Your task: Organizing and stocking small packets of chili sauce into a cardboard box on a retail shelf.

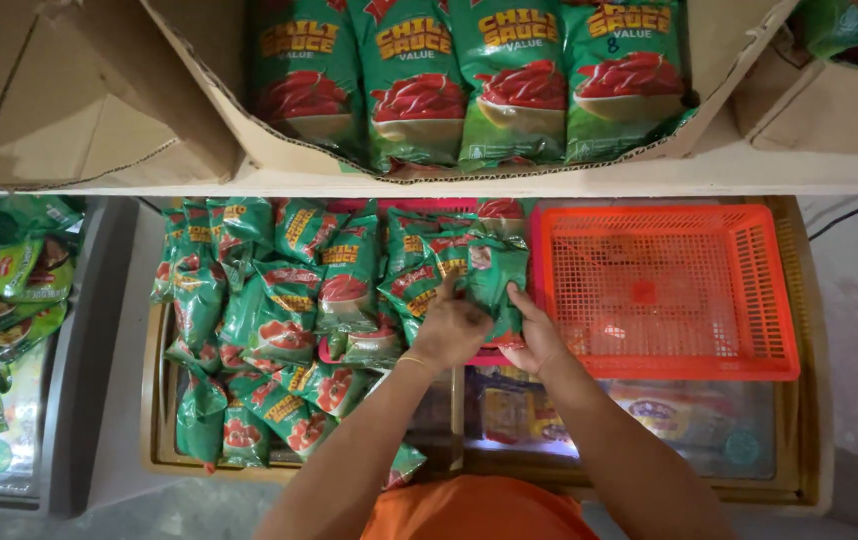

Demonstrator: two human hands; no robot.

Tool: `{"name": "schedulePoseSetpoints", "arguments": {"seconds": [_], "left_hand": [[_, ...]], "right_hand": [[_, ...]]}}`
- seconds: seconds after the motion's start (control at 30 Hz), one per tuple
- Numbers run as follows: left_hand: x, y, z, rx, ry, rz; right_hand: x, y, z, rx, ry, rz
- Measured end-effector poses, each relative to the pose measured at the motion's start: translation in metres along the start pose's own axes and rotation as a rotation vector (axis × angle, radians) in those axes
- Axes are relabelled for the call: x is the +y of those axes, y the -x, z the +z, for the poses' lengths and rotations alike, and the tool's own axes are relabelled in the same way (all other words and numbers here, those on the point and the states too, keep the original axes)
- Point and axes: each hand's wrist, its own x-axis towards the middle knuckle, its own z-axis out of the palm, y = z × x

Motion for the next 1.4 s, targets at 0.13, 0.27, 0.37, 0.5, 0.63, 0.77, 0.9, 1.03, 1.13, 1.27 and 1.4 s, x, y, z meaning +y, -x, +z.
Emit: {"name": "schedulePoseSetpoints", "arguments": {"seconds": [0.13,0.27,0.37,0.5,0.63,0.77,0.9,1.03,1.13,1.27,1.4], "left_hand": [[0.007,0.013,-0.003,-0.173,-0.473,0.213],[0.010,0.006,-0.003,0.049,-0.091,-0.160],[0.045,0.005,-0.043,0.112,0.117,-0.245],[0.068,-0.003,-0.096,-0.078,0.253,-0.157],[0.027,-0.016,-0.088,0.069,0.512,0.123],[0.001,-0.041,-0.097,0.101,0.630,-0.195],[0.004,-0.052,-0.124,-0.053,1.118,-0.362],[0.018,-0.048,-0.129,-0.246,1.278,-0.769],[0.005,-0.050,-0.113,-0.296,1.630,-0.625],[-0.062,-0.045,-0.054,-0.093,1.404,-0.741],[-0.130,-0.045,0.001,0.028,1.434,-0.593]], "right_hand": [[0.000,0.001,0.004,-0.041,-0.001,0.010],[-0.005,-0.005,0.025,0.158,0.264,-0.110],[0.001,-0.015,-0.003,0.304,0.471,-0.170],[-0.021,-0.011,0.025,0.140,0.170,-0.018],[-0.045,0.022,0.106,0.170,0.158,0.095],[-0.048,0.013,0.097,0.281,0.763,-0.128],[-0.058,0.011,0.073,0.055,0.965,-0.668],[-0.058,0.020,0.056,-0.228,0.446,-0.048],[-0.051,0.031,0.068,-0.307,0.318,0.142],[-0.035,0.030,0.044,-0.130,0.260,0.168],[-0.041,0.031,0.025,0.030,0.474,0.165]]}}
